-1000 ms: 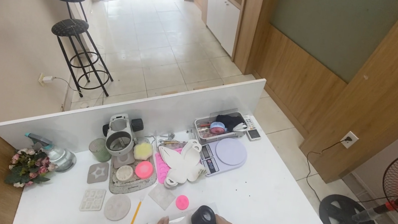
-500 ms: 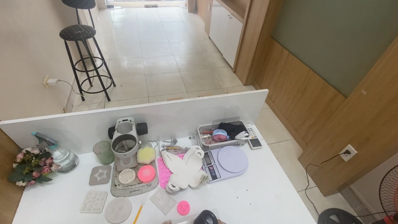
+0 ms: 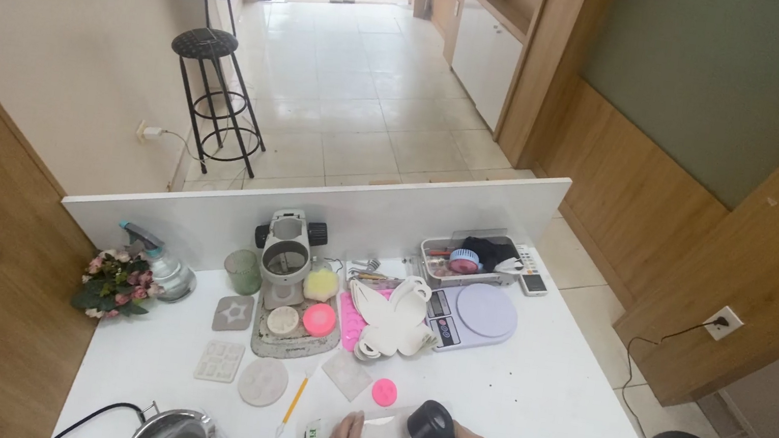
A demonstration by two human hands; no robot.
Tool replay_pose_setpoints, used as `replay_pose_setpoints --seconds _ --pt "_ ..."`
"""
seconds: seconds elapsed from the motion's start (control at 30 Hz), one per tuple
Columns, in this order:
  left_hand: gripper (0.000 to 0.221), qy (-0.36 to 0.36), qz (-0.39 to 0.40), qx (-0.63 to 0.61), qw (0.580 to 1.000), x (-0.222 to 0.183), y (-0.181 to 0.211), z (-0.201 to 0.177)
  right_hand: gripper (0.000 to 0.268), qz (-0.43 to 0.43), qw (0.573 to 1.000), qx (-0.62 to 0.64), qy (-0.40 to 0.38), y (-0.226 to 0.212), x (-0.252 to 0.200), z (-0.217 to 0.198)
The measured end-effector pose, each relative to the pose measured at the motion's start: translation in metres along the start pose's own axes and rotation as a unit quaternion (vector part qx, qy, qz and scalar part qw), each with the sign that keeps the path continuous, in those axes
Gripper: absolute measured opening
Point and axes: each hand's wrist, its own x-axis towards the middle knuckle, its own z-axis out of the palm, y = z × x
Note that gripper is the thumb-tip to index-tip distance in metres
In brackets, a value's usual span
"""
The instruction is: Making decorative candles by stirring wax in a pot, using a heat gun, and preparing molds.
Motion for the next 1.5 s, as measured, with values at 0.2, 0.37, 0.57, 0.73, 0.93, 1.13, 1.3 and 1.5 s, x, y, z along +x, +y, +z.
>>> replay_pose_setpoints --seconds 0.2,0.37,0.57,0.73,0.93,1.13,1.3,1.5 --pt "0.122 -0.055 -0.053 -0.042 0.996 0.028 0.037 -0.044 0.072 -0.017 1.000 -0.003 0.007 0.010 0.007 0.003" --pt "0.126 -0.117 -0.036 -0.077 0.990 0.033 0.036 -0.051 0.072 0.003 1.000 -0.016 0.009 0.016 0.012 0.006" --pt "0.109 -0.065 -0.038 0.014 0.997 0.000 0.013 -0.018 0.075 0.052 0.999 0.002 -0.001 0.019 0.023 0.008" --pt "0.132 -0.250 -0.118 -0.065 0.959 0.035 0.031 -0.054 0.074 0.014 1.000 -0.019 0.008 0.019 0.018 0.008" --pt "0.133 -0.278 -0.167 -0.060 0.944 0.049 0.050 -0.071 0.068 -0.008 0.999 -0.038 0.012 0.013 0.011 0.006" --pt "0.133 -0.297 -0.207 -0.051 0.931 0.060 0.067 -0.086 0.060 0.017 0.999 -0.042 -0.002 -0.012 -0.004 -0.003" --pt "0.134 -0.277 -0.203 -0.031 0.938 0.067 0.073 -0.091 0.054 0.036 0.999 -0.029 -0.014 -0.023 -0.014 -0.008" --pt "0.136 -0.314 -0.220 -0.019 0.923 0.060 0.059 -0.082 0.058 0.007 1.000 -0.030 0.002 -0.011 -0.008 -0.004"
